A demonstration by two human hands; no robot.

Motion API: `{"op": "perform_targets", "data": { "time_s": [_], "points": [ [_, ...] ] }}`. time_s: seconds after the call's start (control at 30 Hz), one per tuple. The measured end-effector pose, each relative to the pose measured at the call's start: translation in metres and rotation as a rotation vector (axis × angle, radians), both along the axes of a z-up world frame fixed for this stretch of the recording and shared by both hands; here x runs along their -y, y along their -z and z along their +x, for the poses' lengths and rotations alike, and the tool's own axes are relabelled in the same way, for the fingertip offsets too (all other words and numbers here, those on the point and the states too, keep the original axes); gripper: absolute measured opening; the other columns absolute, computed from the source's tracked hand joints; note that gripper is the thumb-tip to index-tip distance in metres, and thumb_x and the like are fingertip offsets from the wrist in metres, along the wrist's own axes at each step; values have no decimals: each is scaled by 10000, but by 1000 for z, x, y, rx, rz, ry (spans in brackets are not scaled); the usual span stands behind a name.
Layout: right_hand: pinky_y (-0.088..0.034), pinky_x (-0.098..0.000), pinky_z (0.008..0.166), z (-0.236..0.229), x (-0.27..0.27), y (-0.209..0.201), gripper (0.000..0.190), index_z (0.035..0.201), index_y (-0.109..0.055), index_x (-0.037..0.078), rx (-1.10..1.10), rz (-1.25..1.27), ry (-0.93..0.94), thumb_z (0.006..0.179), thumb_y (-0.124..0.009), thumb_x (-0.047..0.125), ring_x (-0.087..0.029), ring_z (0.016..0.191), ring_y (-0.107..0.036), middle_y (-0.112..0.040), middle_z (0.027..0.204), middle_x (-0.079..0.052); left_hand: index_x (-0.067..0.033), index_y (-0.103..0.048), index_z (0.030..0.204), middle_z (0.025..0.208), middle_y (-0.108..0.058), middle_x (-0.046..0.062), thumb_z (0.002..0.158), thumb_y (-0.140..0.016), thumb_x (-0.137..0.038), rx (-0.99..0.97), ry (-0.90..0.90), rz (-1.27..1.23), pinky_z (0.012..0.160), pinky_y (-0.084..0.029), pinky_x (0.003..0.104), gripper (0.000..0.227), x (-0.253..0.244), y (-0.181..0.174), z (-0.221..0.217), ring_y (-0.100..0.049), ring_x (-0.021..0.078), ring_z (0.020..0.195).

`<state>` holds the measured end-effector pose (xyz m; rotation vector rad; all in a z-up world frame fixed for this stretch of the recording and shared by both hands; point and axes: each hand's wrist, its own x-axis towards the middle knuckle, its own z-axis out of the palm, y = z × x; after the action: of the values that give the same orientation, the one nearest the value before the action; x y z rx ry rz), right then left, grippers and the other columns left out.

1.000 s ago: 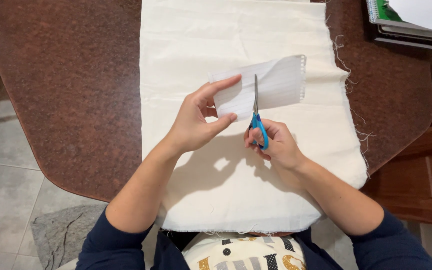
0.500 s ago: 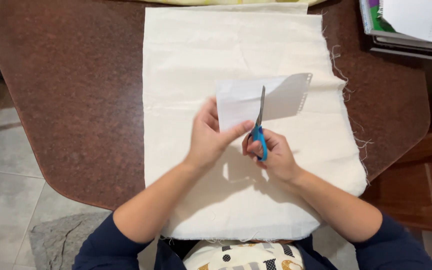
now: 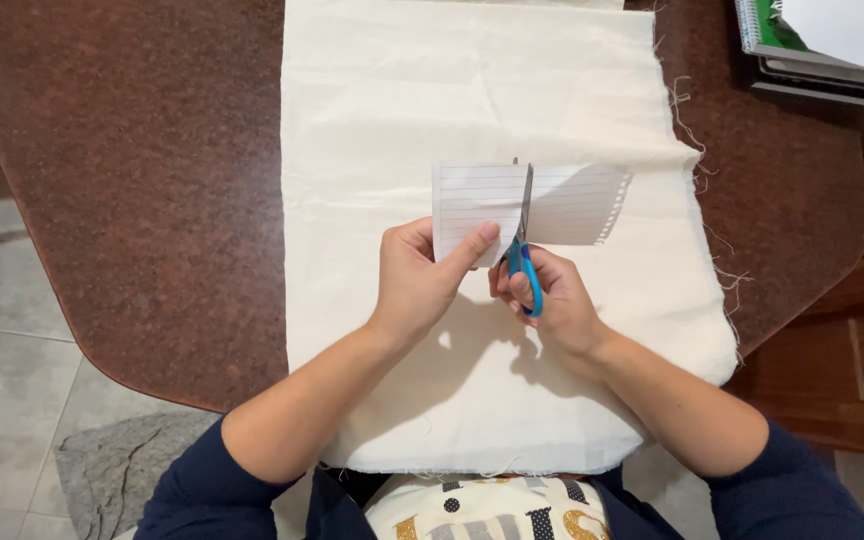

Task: Cutting paper templates and tracing the shapes onto white fabric using a marker.

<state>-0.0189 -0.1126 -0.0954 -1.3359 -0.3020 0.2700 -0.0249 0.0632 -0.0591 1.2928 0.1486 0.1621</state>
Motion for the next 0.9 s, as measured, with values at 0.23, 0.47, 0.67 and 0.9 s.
{"op": "perform_targets", "data": {
  "time_s": [0.23,0.47,0.67,0.9],
  "points": [
    [-385,-142,341,6,2,-1,378,819,-629,-4,4,36,-14,977,-727,325,-61,457,-448,-620,665,-137,-43,-669,1132,892,-766,82,740,-906,-15,28,106,-119,753,-628,258,459,-9,-24,-5,-706,88,827],
    [-378,-155,336,6,4,-2,375,793,-632,-19,4,37,-40,971,-732,295,-49,396,-421,-620,660,-153,-45,-631,1210,942,-766,119,750,-886,-5,16,112,-105,756,-652,289,527,-15,-16,-3,-724,126,844],
    [-396,-157,377,8,10,-5,383,814,-635,-14,-24,16,-86,986,-711,319,-46,414,-427,-624,701,-146,-34,-605,1252,927,-751,137,757,-879,-41,-5,84,-126,716,-660,272,566,-19,-19,-1,-756,161,806],
    [-344,-162,342,8,18,14,545,890,-585,13,-173,21,-198,967,-643,549,-115,483,-507,-608,767,-193,-21,-724,946,822,-777,127,811,-889,-107,37,-39,-160,608,-649,254,230,-17,-15,4,-795,189,772]
  ]
}}
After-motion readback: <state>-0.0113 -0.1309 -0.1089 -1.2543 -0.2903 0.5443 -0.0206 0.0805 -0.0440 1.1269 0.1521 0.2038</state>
